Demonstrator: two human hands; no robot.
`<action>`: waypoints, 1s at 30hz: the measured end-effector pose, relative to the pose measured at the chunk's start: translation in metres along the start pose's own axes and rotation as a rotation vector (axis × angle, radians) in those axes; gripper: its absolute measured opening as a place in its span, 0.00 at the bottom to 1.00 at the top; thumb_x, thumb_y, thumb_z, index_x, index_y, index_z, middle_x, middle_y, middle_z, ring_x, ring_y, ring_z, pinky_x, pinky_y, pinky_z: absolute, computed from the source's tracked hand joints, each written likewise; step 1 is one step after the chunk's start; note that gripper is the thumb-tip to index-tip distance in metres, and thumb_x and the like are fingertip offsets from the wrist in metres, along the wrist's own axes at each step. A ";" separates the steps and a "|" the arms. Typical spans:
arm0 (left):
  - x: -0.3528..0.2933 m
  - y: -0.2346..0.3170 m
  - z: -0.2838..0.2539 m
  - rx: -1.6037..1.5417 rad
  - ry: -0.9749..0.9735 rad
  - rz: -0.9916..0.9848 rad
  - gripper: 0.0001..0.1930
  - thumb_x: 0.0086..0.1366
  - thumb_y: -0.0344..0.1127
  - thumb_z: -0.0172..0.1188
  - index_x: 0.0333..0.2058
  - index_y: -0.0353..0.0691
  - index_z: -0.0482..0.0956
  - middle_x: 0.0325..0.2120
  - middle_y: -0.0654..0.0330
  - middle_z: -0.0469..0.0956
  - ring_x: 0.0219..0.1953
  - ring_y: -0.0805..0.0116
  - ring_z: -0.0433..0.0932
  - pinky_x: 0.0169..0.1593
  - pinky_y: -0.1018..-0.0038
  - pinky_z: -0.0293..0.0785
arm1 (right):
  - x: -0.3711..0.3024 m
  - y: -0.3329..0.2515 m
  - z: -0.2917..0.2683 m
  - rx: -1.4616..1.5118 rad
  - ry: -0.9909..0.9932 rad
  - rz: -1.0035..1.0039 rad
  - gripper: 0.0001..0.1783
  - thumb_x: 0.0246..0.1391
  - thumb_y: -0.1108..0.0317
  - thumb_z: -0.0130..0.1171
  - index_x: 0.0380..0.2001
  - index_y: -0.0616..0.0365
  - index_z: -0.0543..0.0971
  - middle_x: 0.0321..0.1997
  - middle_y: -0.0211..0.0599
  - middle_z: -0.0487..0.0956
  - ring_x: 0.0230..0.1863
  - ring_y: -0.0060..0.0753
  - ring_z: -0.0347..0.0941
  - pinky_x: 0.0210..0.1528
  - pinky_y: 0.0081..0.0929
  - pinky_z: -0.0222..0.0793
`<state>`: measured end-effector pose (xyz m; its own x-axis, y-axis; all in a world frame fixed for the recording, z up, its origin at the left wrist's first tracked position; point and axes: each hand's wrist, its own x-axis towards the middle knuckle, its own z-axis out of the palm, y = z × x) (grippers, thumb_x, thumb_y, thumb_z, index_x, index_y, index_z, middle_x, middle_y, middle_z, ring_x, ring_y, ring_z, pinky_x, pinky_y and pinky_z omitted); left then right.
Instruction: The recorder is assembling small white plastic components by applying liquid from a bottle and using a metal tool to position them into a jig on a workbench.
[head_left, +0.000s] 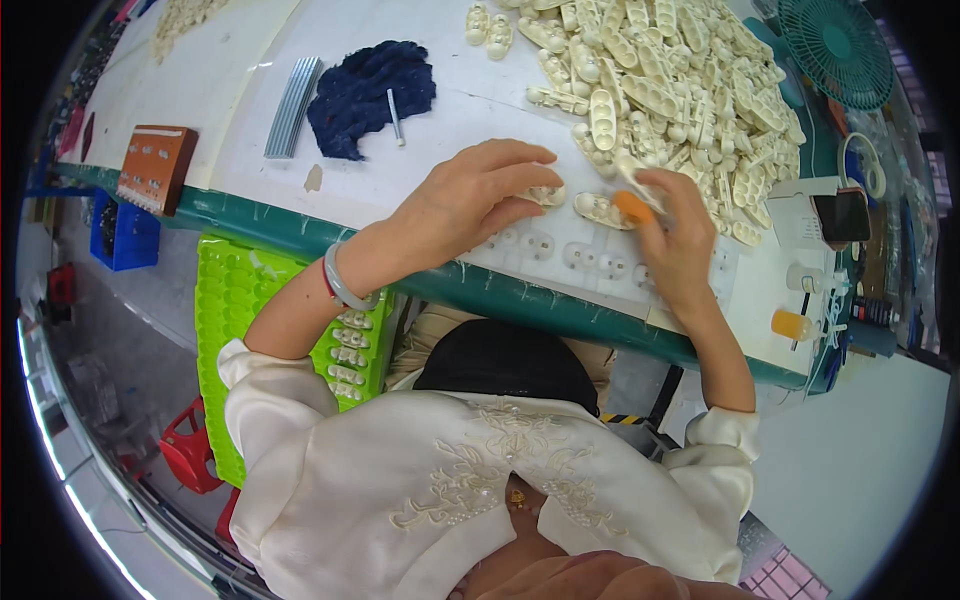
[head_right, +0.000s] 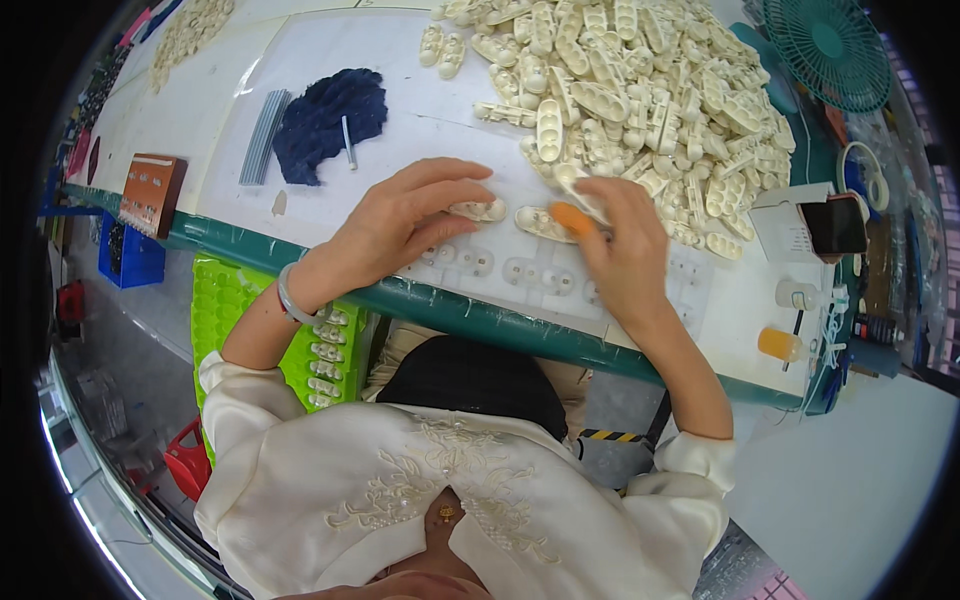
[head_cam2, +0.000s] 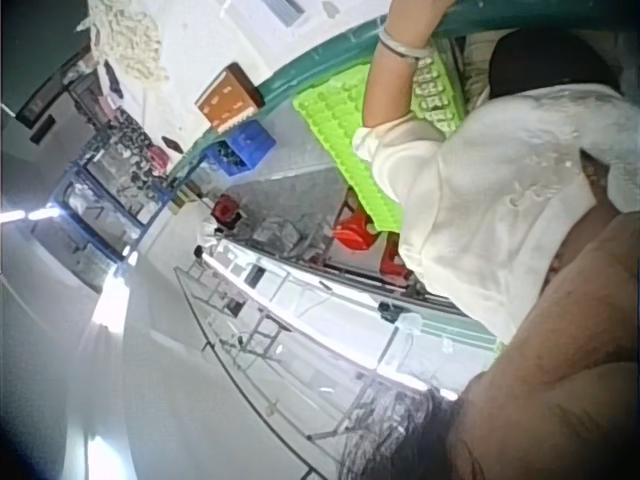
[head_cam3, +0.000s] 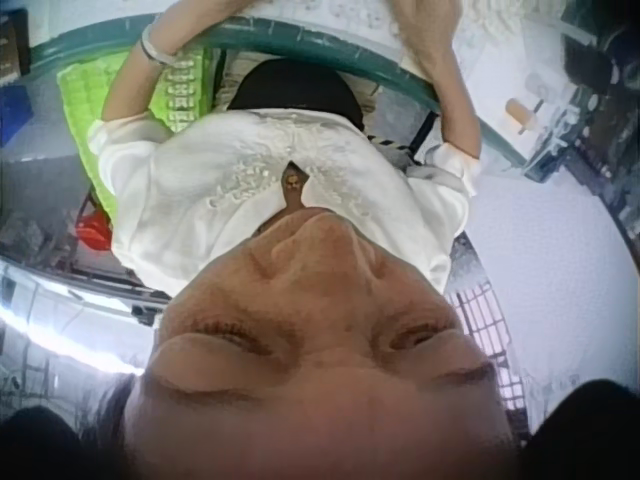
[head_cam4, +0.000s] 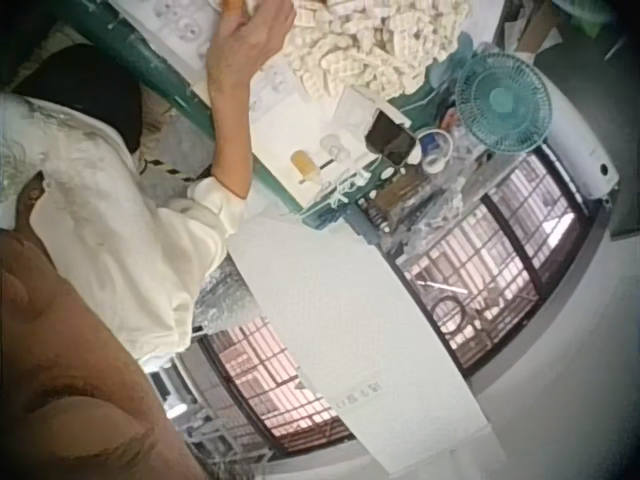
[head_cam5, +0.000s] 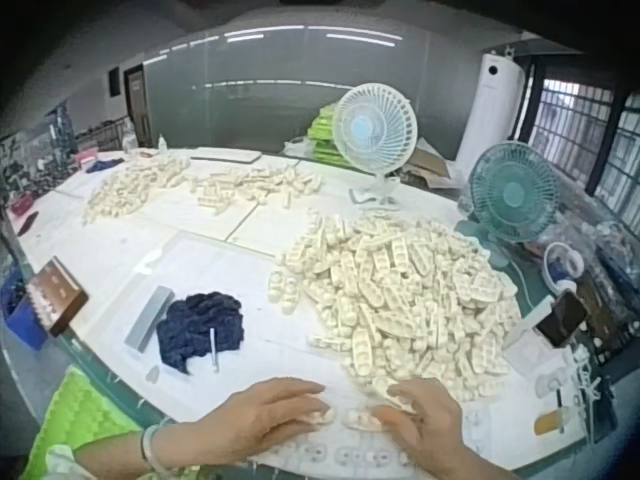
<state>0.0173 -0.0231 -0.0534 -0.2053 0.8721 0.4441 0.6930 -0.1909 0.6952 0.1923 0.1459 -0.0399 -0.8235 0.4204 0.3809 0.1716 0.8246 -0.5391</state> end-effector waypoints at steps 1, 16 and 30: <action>0.001 0.001 -0.005 0.002 0.004 -0.007 0.13 0.52 0.30 0.61 0.38 0.41 0.75 0.38 0.56 0.75 0.39 0.59 0.74 0.41 0.69 0.72 | -0.004 -0.001 -0.006 -0.004 0.049 -0.040 0.15 0.41 0.76 0.62 0.36 0.61 0.73 0.40 0.41 0.75 0.40 0.41 0.71 0.39 0.29 0.68; 0.076 -0.056 0.004 0.568 -0.125 0.033 0.14 0.52 0.32 0.60 0.38 0.40 0.71 0.32 0.56 0.76 0.38 0.58 0.74 0.40 0.68 0.70 | -0.007 -0.050 -0.043 -0.126 -0.539 -0.021 0.15 0.41 0.67 0.63 0.32 0.60 0.71 0.31 0.39 0.69 0.30 0.41 0.72 0.26 0.31 0.69; -0.018 0.047 -0.040 -0.180 -0.215 -0.248 0.17 0.58 0.23 0.53 0.47 0.36 0.71 0.39 0.53 0.69 0.37 0.63 0.71 0.40 0.76 0.67 | -0.016 -0.043 -0.013 -0.147 -0.313 -0.176 0.18 0.33 0.69 0.66 0.31 0.60 0.74 0.31 0.36 0.70 0.32 0.38 0.69 0.30 0.29 0.65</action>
<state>0.0261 -0.0659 -0.0062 -0.1884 0.9729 0.1342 0.5037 -0.0216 0.8636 0.2050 0.1088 -0.0130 -0.9686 0.1500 0.1980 0.0695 0.9289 -0.3637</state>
